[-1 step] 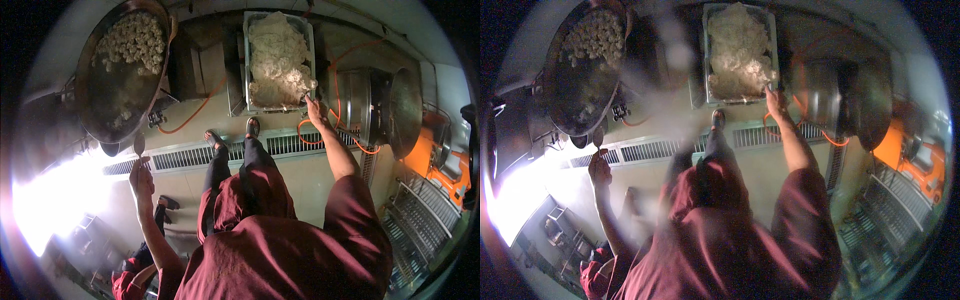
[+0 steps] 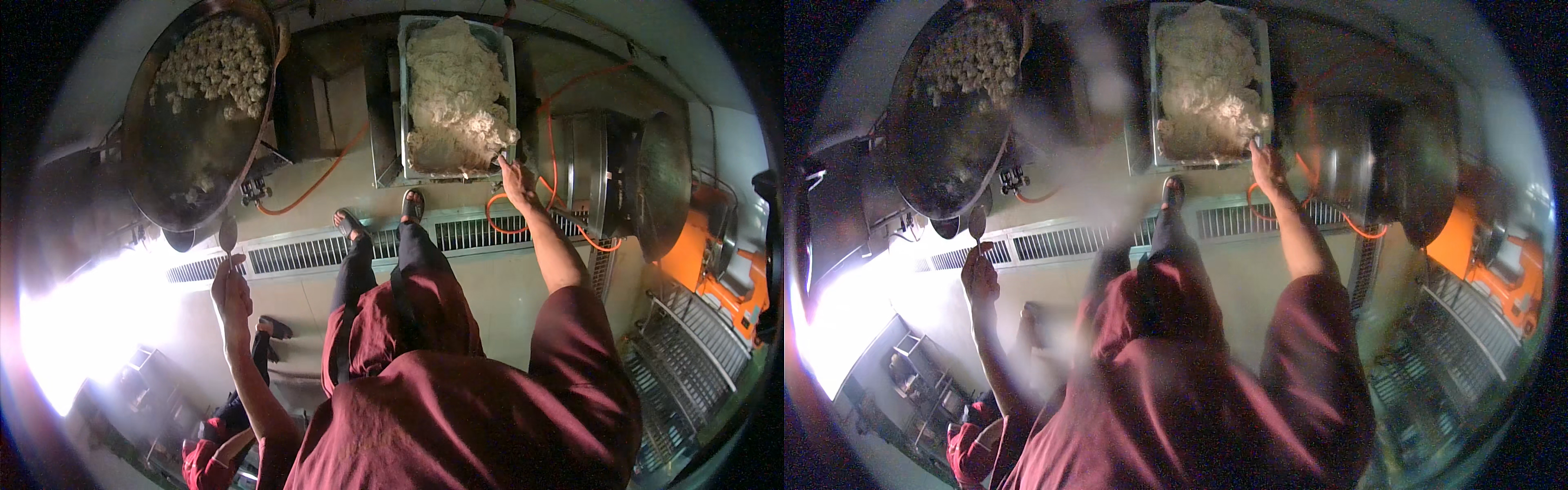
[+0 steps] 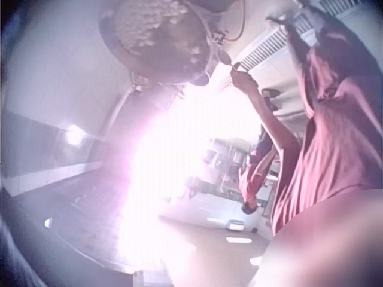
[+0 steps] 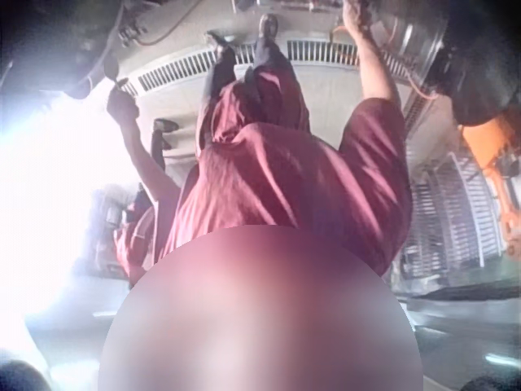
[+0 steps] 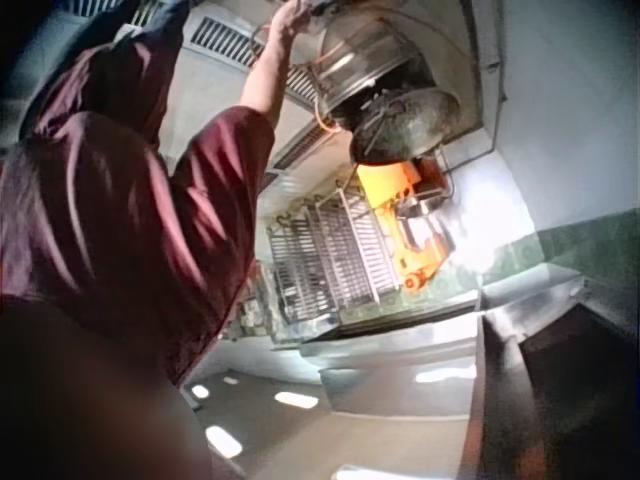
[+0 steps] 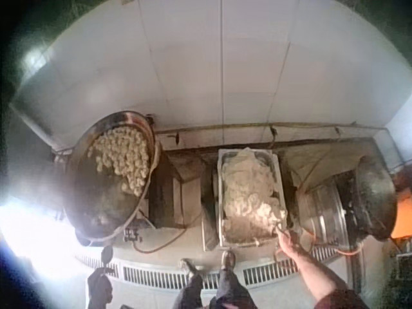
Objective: The person scoops dough from a tray and forms small balls, dropping them into a large pot of hot oil to cook. The person uses two spoons to shape and release the dough into the oil.
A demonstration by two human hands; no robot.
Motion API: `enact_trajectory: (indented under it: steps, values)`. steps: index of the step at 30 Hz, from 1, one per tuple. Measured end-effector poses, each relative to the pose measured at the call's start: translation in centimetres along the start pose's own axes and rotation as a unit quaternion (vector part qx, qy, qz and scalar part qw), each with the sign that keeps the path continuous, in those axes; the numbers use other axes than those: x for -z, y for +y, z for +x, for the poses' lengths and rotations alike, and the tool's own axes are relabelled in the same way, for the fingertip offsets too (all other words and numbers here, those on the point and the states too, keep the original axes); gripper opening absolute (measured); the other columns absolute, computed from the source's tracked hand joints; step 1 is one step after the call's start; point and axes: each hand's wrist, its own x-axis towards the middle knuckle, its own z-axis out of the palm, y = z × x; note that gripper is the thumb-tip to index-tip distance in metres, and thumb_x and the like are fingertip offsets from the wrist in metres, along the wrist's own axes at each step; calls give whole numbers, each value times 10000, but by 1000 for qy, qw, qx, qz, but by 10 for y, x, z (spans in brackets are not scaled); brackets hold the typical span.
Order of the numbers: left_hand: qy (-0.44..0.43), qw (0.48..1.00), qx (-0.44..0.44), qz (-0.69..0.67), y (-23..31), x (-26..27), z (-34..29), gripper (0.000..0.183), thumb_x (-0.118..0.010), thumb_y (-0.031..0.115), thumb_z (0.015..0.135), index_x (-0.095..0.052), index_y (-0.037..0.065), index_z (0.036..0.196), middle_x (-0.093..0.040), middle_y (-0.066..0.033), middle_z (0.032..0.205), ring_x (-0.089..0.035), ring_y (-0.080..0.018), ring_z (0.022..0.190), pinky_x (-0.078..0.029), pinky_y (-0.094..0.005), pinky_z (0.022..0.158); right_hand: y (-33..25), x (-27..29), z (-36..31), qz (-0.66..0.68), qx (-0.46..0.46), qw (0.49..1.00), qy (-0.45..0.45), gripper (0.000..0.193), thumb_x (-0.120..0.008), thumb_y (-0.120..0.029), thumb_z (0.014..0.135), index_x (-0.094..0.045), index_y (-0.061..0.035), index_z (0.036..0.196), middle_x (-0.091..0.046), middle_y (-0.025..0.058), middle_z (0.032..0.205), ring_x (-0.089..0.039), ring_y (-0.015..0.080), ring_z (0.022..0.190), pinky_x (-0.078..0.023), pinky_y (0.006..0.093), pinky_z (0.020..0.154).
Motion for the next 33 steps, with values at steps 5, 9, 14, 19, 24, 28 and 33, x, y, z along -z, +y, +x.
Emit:
enact_trajectory:
  steps: [5,9,14,19,24,28,33]
  values:
    - [7,1000,-13,16,-4,-14,-10,306,-443,208,1082,-658,71,1251,-356,106,618,-273,11,460,-198,-202,401,14,-5,-2,97,-22,991,-93,326,-489,-186,1068,-603,43,1271,-688,260,1028,-693,413,951,-548,489,765]
    - [13,1000,14,5,-7,-26,-12,306,-450,222,1075,-658,78,1247,-357,115,627,-272,14,469,-204,-194,408,9,10,1,135,-21,987,-79,341,-449,-244,1082,-620,48,1122,-681,258,939,-688,407,858,-514,521,731]
    - [19,999,46,-2,-10,-39,-8,320,-434,224,1085,-651,64,1259,-344,117,633,-255,12,478,-214,-193,413,-4,17,6,182,-164,960,-137,474,-398,-318,1099,-641,55,935,-672,256,827,-682,400,742,-470,561,689]
    - [-9,1000,-15,15,-4,-39,-11,327,-426,219,1090,-651,52,1260,-347,110,628,-260,11,479,-210,-204,416,6,-9,11,75,-20,989,-123,426,-430,-354,1096,-622,27,1099,-636,186,887,-616,344,708,-462,501,620]
    - [6,1000,7,22,-1,-45,-15,324,-428,218,1090,-652,52,1255,-346,110,622,-259,9,477,-202,-208,418,44,-68,23,-37,72,989,-127,360,-426,-307,1082,-584,4,992,-603,177,861,-600,347,715,-450,510,632]
    - [-2,1000,-14,18,2,-47,-16,320,-432,221,1089,-652,57,1254,-342,110,626,-258,8,480,-203,-205,421,57,-104,42,17,29,996,-88,296,-471,-229,1046,-614,15,959,-650,227,923,-658,383,825,-490,521,714]
    - [9,1000,-17,8,-2,-46,-18,311,-435,221,1087,-652,65,1245,-343,115,632,-259,10,489,-204,-202,423,50,-91,62,33,29,982,-185,294,-542,-197,1002,-698,50,971,-711,292,971,-717,419,951,-546,530,840]
